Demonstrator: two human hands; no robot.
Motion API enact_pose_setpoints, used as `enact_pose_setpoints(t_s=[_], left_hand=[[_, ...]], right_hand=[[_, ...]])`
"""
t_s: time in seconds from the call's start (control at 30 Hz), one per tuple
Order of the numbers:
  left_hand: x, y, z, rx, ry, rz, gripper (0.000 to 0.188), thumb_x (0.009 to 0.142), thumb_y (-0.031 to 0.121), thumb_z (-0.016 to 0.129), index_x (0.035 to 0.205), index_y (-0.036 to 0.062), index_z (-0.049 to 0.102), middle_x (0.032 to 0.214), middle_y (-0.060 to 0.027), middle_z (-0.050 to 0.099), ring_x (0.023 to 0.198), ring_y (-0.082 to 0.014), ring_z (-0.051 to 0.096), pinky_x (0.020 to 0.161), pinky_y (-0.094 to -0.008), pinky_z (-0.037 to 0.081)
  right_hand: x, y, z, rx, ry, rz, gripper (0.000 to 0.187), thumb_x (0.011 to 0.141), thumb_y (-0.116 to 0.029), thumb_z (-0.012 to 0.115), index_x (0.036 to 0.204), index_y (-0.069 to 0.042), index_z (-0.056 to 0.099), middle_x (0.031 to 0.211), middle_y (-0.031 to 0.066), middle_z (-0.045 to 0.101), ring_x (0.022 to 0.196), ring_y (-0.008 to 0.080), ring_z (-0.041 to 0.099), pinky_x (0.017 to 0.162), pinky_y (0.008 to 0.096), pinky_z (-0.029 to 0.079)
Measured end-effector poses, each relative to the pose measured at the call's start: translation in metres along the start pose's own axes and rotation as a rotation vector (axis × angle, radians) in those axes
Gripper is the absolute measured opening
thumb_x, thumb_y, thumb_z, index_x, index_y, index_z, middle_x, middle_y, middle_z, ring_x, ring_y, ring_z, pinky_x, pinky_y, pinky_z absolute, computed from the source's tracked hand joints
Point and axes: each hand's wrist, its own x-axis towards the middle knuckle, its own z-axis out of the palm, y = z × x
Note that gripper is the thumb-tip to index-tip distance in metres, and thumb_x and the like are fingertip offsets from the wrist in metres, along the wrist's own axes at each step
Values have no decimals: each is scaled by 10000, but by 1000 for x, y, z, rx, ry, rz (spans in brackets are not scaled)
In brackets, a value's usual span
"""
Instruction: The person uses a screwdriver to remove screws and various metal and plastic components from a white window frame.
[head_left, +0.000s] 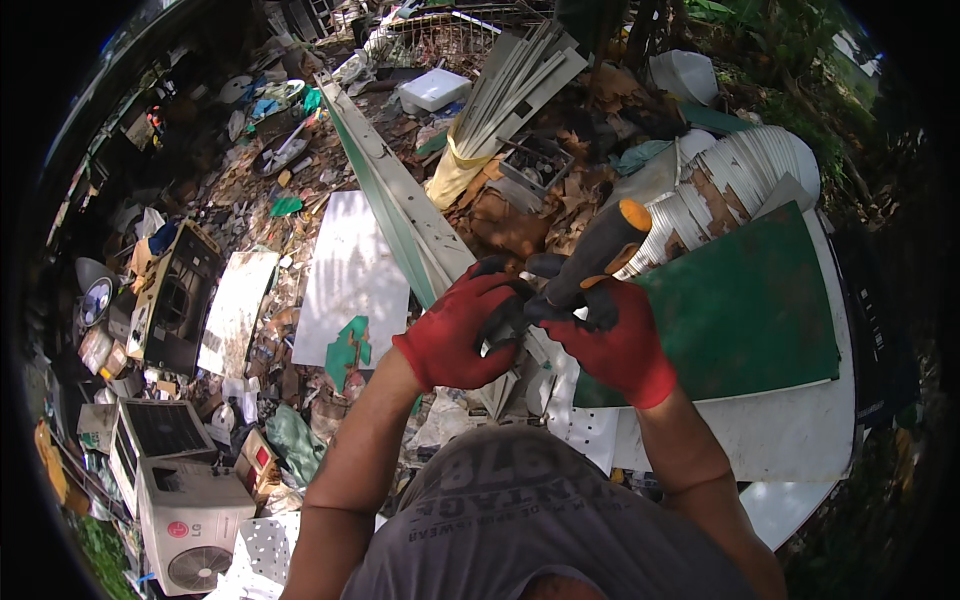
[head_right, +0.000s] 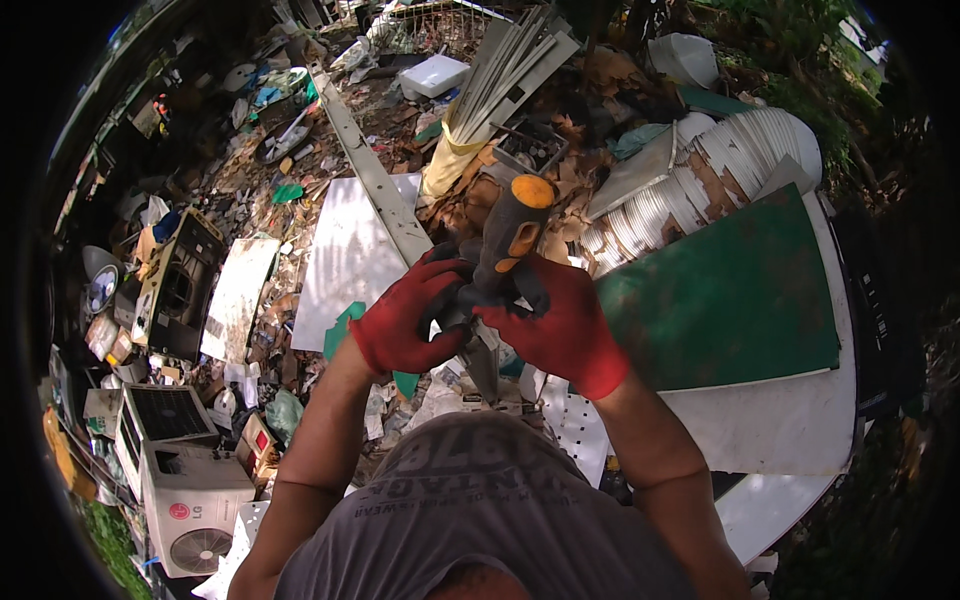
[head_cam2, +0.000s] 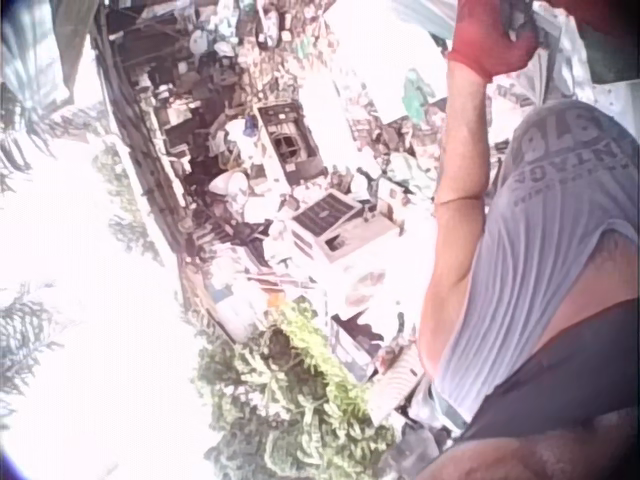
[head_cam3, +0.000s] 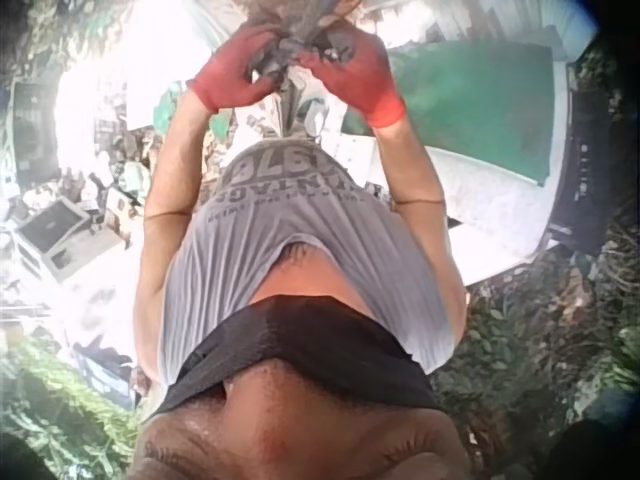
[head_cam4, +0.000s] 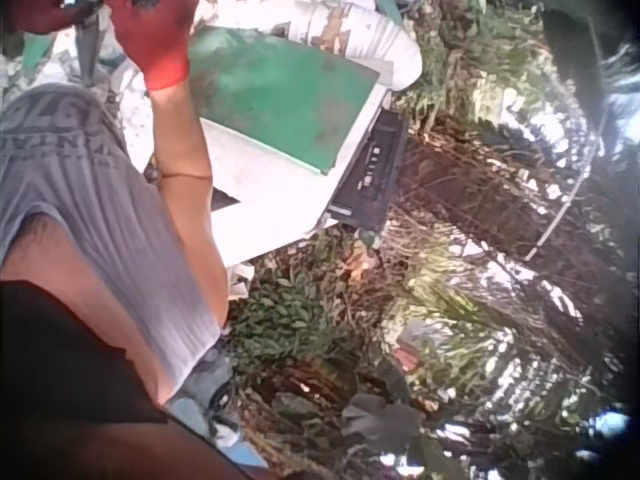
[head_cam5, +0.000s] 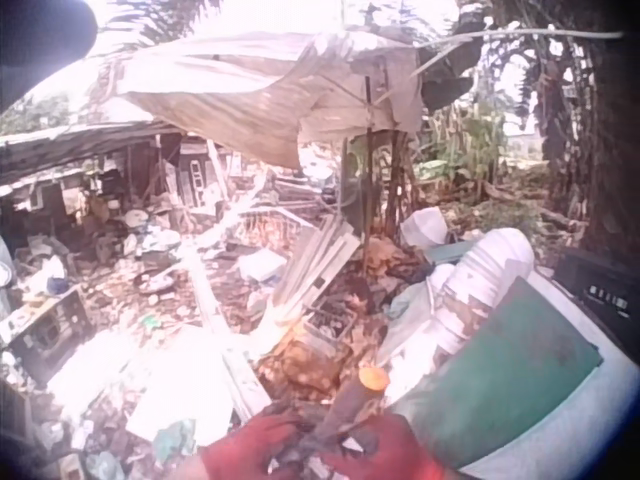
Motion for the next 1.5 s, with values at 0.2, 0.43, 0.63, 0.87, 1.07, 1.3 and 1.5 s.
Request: enact_pose_setpoints(t_s=[0.2, 0.43, 0.63, 0.87, 1.07, 1.3, 1.5], left_hand=[[1, 2, -9, -26, -47, 12, 465, 812, 234, 779, 1227, 51, 679, 1337, -207, 634, 1376, -397, 521, 1260, -494, 312], [7, -7, -10, -56, -13, -13, 298, 824, 153, 739, 1090, 30, 687, 1252, -175, 679, 1209, -381, 632, 1078, -456, 487], [14, -20, -29, -128, -12, -20, 202, 855, 91, 687, 1046, 25, 691, 1263, -177, 690, 1216, -327, 650, 1039, -419, 505], [14, -31, -29, -435, -40, -117, 370, 964, 284, 563, 1160, 2, 701, 1230, -174, 693, 1150, -328, 636, 1039, -400, 479], [28, -20, -5, -327, -144, -54, 426, 1012, 301, 536, 1288, 1, 657, 1211, -155, 715, 1107, -289, 660, 1000, -384, 493], [28, -11, -5, -442, -136, -286, 373, 984, 191, 602, 1305, 6, 642, 1070, -111, 750, 955, -152, 678, 888, -341, 544], [20, -29, -6, -741, -194, -416, 332, 943, 119, 623, 1253, 7, 661, 1035, -82, 752, 937, -129, 663, 849, -316, 544]], right_hand=[[-7, 2, -3, -66, -54, -100, 348, 887, 81, 697, 1225, 58, 617, 1301, 196, 683, 1068, 212, 716, 903, 338, 589], [-28, 5, 3, 65, 160, -358, 319, 957, 42, 655, 1265, 8, 578, 1246, 185, 672, 1064, 229, 695, 878, 333, 569], [-46, 35, 26, 236, 158, -207, 307, 1008, 84, 515, 1308, 20, 532, 1320, 179, 620, 1175, 241, 665, 1000, 329, 540], [-58, 37, 20, 271, 201, -163, 327, 1006, 69, 532, 1330, 39, 502, 1333, 155, 556, 1184, 231, 645, 1008, 352, 550], [-35, 21, 8, 210, 154, -155, 328, 993, 42, 590, 1309, 37, 507, 1182, 141, 631, 1041, 185, 686, 815, 331, 601], [4, 10, -8, 107, 7, -16, 245, 994, 7, 613, 1234, 33, 569, 1052, 89, 660, 890, 120, 663, 749, 293, 580], [18, -5, -2, 166, -134, 41, 252, 980, -16, 650, 1227, 14, 610, 1032, 83, 691, 870, 102, 670, 723, 273, 564]])
